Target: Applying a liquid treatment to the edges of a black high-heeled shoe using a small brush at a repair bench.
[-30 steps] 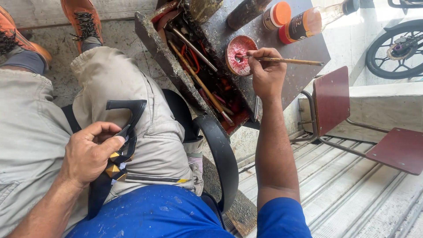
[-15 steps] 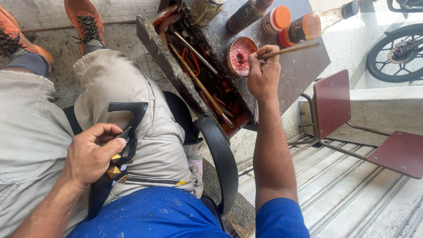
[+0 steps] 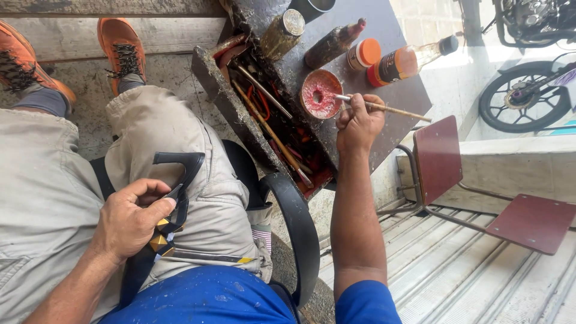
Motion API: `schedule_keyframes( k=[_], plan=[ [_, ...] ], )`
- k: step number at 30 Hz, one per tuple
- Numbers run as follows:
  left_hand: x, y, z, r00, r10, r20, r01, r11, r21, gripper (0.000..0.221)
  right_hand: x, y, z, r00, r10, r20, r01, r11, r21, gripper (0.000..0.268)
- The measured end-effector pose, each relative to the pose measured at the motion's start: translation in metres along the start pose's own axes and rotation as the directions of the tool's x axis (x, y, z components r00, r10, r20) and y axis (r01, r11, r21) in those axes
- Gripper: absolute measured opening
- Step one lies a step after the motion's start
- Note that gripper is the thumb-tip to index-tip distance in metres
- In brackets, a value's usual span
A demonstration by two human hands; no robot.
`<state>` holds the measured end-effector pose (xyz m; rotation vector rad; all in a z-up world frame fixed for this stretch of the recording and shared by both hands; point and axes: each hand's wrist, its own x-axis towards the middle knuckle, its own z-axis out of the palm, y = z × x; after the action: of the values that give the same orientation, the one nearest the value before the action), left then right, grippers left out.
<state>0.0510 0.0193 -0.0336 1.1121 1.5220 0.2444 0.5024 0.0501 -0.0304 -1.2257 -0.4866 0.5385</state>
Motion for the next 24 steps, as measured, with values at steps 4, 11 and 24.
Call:
schedule_keyframes(
  k=[4, 11, 24],
  plan=[
    [0.004, 0.002, 0.005, 1.000, 0.014, -0.009, -0.014, 1.000, -0.009, 0.023, -0.025, -0.017, 0.002, 0.989, 0.143, 0.038, -0.144, 0.989, 0.034, 0.017],
    [-0.004, -0.014, 0.008, 0.980, 0.178, -0.086, -0.191, 0.963, -0.189, 0.034, -0.158, -0.067, 0.040, 0.740, 0.254, 0.623, -0.467, 0.861, 0.203, 0.010],
    [0.008, -0.009, 0.005, 0.986, 0.169, -0.002, -0.164, 0.948, -0.272, 0.023, -0.240, -0.009, 0.093, 0.673, 0.007, 0.740, 0.206, 0.959, -0.196, 0.022]
  ],
)
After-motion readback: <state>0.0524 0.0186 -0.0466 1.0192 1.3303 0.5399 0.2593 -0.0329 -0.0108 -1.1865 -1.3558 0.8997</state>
